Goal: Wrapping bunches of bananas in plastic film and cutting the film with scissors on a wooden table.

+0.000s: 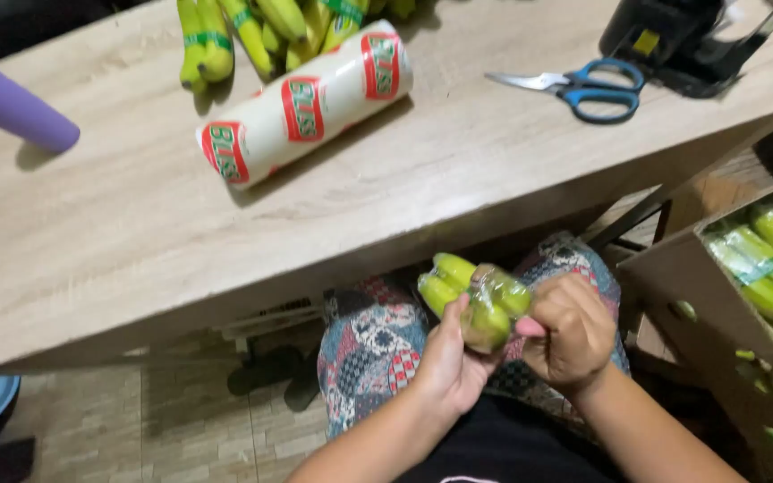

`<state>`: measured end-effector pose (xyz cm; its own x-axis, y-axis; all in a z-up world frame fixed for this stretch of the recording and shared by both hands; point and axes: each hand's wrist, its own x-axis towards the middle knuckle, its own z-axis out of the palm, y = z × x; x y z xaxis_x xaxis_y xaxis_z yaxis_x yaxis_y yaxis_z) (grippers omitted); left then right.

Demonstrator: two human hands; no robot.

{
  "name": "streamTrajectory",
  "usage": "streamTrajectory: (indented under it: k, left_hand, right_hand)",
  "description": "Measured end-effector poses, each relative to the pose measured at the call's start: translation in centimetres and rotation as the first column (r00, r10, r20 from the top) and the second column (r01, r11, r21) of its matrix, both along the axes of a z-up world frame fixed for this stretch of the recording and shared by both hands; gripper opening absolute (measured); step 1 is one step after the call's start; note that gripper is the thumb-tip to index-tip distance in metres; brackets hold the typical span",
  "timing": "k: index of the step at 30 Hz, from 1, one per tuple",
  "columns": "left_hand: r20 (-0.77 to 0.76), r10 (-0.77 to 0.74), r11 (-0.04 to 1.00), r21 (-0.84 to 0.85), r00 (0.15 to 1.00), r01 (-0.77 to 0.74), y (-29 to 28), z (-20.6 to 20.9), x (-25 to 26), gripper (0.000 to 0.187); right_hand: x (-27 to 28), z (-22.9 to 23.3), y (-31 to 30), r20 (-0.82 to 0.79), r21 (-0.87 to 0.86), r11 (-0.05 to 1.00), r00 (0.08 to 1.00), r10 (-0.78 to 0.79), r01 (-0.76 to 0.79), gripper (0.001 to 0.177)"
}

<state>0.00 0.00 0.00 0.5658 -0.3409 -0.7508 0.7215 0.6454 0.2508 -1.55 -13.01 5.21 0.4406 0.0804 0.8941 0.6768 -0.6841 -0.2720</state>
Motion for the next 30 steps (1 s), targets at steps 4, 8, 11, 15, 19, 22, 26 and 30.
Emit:
streamTrajectory:
  k: [4, 8, 11, 15, 19, 22, 26, 30]
  left_hand:
    - [0.021, -0.025, 0.998, 0.049, 0.999, 0.024, 0.4, 1.2, 0.1, 0.033]
    - [0.062, 0.019, 0.997, 0.069, 0.998, -0.024, 0.6, 2.0, 0.0, 0.032]
    - [0.108, 0.022, 0.997, 0.072, 0.994, -0.03, 0.9, 3.2, 0.0, 0.038]
    - [0.209, -0.076, 0.996, 0.064, 0.975, 0.064, 1.5, 3.1, 0.2, 0.041]
    - [0.111, -0.09, 0.994, 0.077, 0.99, 0.082, 1.4, 3.4, 0.1, 0.042]
    - [0.076, -0.112, 0.993, -0.04, 0.991, 0.115, 1.0, 3.0, -0.4, 0.033]
    - [-0.08, -0.243, 0.969, -0.058, 0.967, 0.239, 0.3, 0.6, -0.7, 0.04]
    - [-0.107, -0.245, 0.969, -0.041, 0.964, 0.242, 0.2, 1.2, -0.2, 0.045]
  right_hand:
    - [0.7, -2.0, -1.1, 0.071, 0.025, 0.997, 0.995, 0.066, -0.068, 0.024]
    - [0.9, -1.3, -2.0, -0.28, 0.136, 0.984, 0.957, -0.069, 0.111, 0.025]
    - [1.6, 1.0, -2.8, -0.463, 0.224, 0.974, 0.877, 0.131, -0.027, 0.027]
    - [2.4, 1.2, -4.1, -0.595, 0.228, 0.947, 0.738, 0.318, -0.225, 0.027]
    - [2.9, 1.0, -3.7, -0.644, 0.29, 0.93, 0.673, 0.363, -0.224, 0.032]
    - [3.2, 0.7, -3.9, -0.572, 0.701, 0.642, 0.293, 0.766, -0.311, 0.033]
    - [2.7, 0.7, -4.3, -0.613, 0.625, 0.752, 0.465, 0.639, -0.209, 0.017]
    - [0.7, 1.6, -4.4, -0.439, 0.368, 0.899, 0.809, 0.391, -0.235, 0.003]
